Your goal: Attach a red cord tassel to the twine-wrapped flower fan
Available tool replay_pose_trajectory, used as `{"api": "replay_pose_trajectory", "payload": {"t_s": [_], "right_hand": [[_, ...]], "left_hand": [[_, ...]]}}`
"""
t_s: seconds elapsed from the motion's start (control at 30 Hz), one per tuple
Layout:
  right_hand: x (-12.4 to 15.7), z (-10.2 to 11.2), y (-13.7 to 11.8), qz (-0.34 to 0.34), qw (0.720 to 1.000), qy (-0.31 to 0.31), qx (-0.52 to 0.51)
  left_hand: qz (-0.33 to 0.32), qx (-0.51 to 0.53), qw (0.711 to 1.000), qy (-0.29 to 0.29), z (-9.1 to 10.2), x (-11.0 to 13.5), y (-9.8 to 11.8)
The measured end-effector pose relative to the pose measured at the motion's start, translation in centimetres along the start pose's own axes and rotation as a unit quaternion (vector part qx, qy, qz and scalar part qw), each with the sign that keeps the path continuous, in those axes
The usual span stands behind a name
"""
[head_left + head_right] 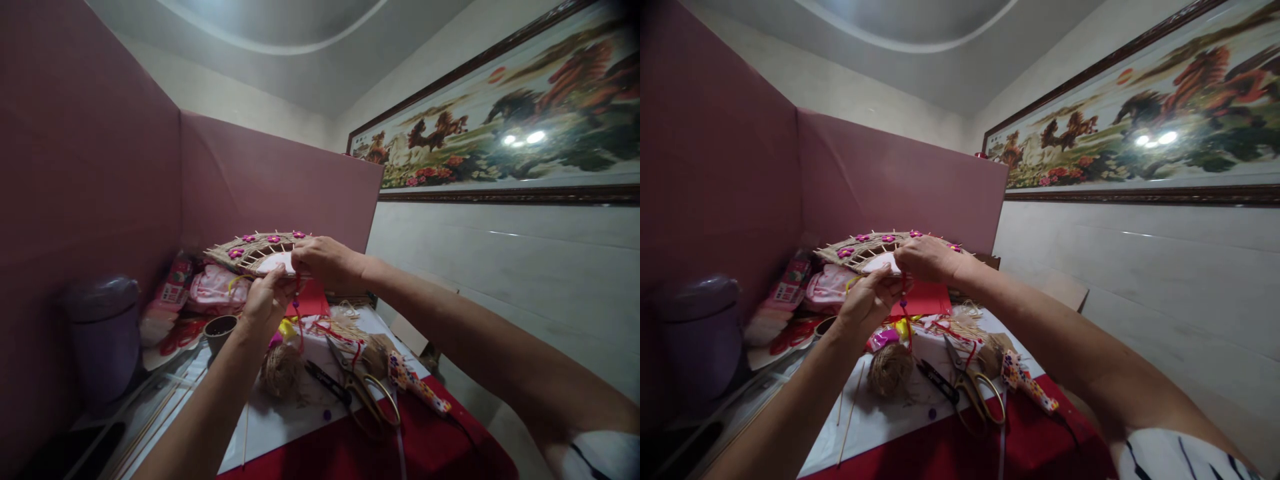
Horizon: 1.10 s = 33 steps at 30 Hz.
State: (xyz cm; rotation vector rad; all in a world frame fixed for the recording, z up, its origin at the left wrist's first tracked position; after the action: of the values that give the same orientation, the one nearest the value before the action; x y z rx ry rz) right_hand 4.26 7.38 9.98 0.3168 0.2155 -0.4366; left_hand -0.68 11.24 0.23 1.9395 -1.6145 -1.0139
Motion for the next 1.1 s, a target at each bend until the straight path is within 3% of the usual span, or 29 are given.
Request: {"api": "replay_pose_trajectory", "payload": {"t_s": [0.2, 0.43, 0.63, 0.9, 1.1], "right_hand": [[-0.1, 0.1, -0.1, 0.002, 1.0, 0.008, -0.018], [0.3, 0.3, -0.6, 0.009, 0.999, 0.013, -0.038], [1.4, 0.3, -0.3, 0.021, 0.998, 0.032, -0.053], [5.1, -2.7, 1.2, -0.014, 1.0, 0.003, -0.003], [8.3, -6.7, 1.3, -0.056, 0.994, 0.024, -0.089]], "left_hand": [[-0.026, -0.006, 1.0, 0.005, -0.1, 0.0, 0.5], [-0.011, -0.001, 1.0, 0.001, 0.2, -0.1, 0.0], [0.015, -0.014, 0.999, 0.031, 1.3, -0.5, -0.5], [0.077, -0.039, 0.993, 0.077, 2.6, -0.7, -2.4], [0.11, -0.052, 0.986, 0.115, 3.8, -0.9, -4.6]]}}
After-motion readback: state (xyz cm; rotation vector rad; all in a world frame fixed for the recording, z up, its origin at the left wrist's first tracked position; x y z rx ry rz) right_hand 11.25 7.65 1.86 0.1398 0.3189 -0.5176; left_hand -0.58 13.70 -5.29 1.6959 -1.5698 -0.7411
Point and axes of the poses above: each hand's wrist, its own x-axis away from the middle knuckle, its own z-axis out of the back of the hand, y = z × x, the point moved 9 cm from there along -x, towards the middle knuckle, and after that the axes turned 11 degrees about -x, right-handed, at the moved point
